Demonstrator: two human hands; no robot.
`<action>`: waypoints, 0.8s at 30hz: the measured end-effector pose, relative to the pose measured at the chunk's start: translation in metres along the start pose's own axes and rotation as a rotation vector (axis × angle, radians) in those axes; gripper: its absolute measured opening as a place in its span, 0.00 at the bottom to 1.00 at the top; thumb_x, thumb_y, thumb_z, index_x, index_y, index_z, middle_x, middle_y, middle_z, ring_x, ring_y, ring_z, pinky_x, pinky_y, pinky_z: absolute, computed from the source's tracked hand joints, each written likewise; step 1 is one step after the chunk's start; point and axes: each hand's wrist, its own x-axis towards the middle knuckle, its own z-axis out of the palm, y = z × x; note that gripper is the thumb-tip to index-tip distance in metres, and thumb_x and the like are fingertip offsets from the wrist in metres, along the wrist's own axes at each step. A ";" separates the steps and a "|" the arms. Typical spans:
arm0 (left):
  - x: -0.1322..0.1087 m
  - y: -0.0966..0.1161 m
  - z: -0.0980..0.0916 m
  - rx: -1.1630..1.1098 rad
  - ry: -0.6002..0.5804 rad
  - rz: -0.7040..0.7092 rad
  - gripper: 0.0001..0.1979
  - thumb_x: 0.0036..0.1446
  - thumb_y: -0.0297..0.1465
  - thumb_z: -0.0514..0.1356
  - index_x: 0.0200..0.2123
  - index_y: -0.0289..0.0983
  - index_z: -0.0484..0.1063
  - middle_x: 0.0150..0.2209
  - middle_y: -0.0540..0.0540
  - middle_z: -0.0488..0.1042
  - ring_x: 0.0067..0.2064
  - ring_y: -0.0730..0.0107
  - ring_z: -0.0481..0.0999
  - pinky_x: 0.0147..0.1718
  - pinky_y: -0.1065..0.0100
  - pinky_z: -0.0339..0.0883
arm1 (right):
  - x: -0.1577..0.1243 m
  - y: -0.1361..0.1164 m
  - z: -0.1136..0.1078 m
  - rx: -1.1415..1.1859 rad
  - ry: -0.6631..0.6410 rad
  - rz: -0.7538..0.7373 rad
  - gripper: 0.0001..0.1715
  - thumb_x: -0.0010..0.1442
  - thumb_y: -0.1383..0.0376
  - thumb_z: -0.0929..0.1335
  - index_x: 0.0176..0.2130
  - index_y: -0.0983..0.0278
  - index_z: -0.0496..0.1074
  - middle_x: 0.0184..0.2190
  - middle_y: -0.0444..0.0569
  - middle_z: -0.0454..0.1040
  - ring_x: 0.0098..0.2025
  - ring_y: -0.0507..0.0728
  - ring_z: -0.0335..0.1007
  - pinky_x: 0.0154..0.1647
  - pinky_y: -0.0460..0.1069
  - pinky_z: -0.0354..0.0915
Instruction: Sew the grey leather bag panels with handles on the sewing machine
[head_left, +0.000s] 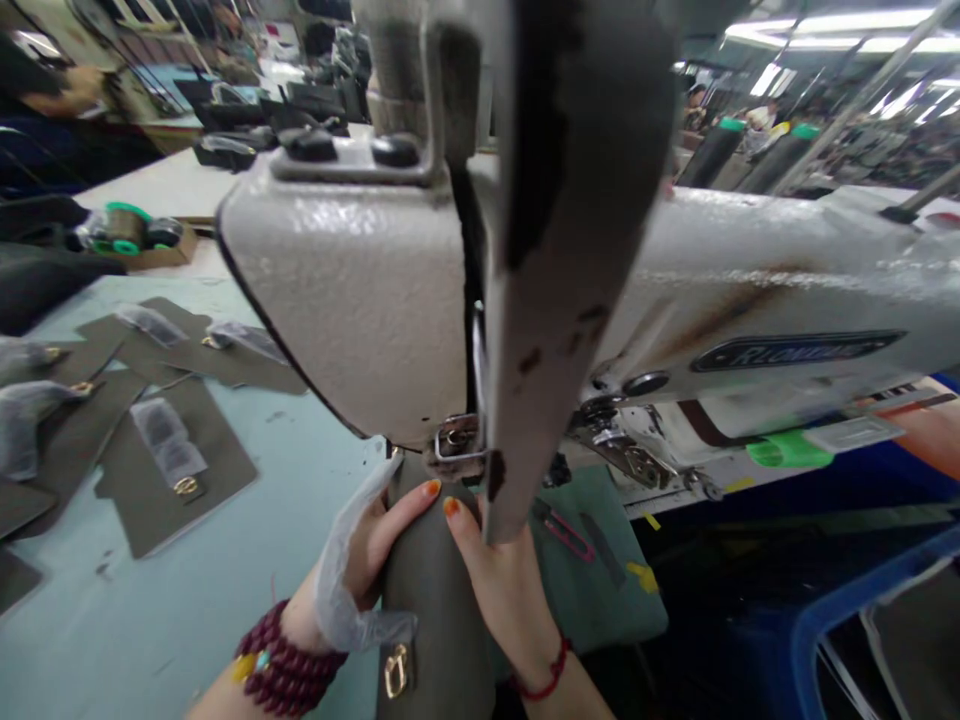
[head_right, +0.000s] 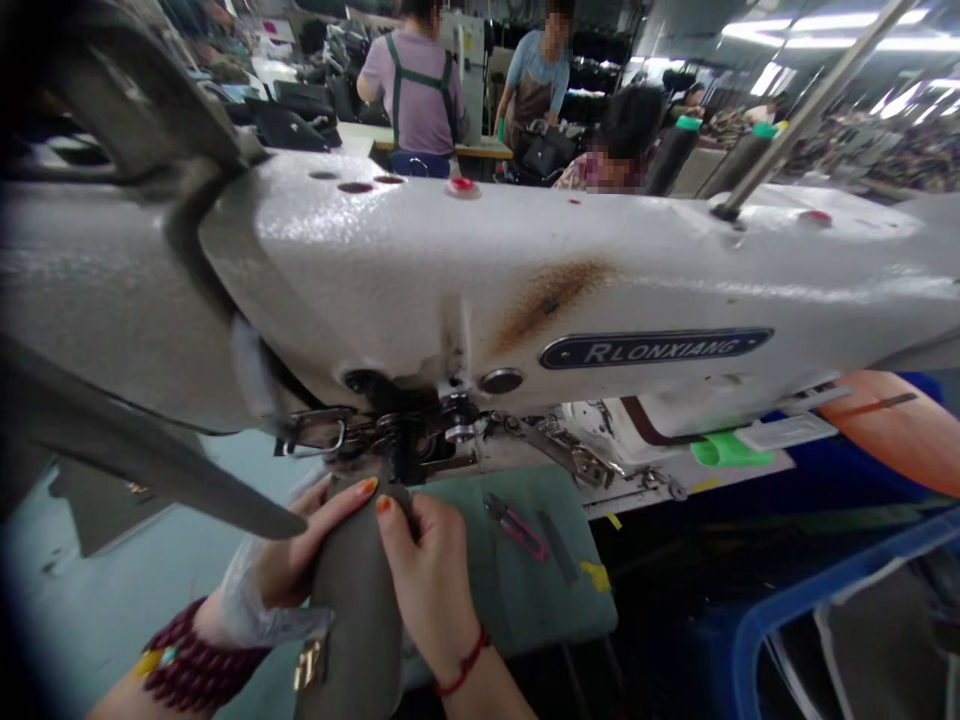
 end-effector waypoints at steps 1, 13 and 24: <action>0.003 0.002 0.000 -0.008 0.010 -0.012 0.23 0.59 0.47 0.57 0.54 0.44 0.74 0.45 0.39 0.79 0.46 0.44 0.79 0.38 0.55 0.77 | 0.002 -0.001 0.000 -0.004 0.010 -0.010 0.21 0.64 0.57 0.64 0.24 0.64 0.72 0.22 0.45 0.68 0.28 0.54 0.63 0.25 0.45 0.54; 0.029 0.007 -0.040 0.452 -0.177 0.590 0.36 0.36 0.58 0.66 0.46 0.44 0.80 0.52 0.39 0.75 0.62 0.34 0.63 0.63 0.46 0.53 | 0.022 -0.006 0.006 -0.096 0.061 -0.080 0.22 0.65 0.60 0.63 0.23 0.66 0.70 0.20 0.45 0.63 0.27 0.53 0.59 0.26 0.46 0.53; 0.017 0.029 -0.025 -0.282 -0.212 -0.248 0.31 0.50 0.45 0.68 0.56 0.41 0.71 0.44 0.40 0.81 0.42 0.49 0.82 0.42 0.57 0.77 | 0.022 -0.005 -0.003 -0.059 0.078 -0.028 0.26 0.65 0.51 0.63 0.22 0.65 0.66 0.16 0.42 0.62 0.20 0.50 0.59 0.20 0.44 0.51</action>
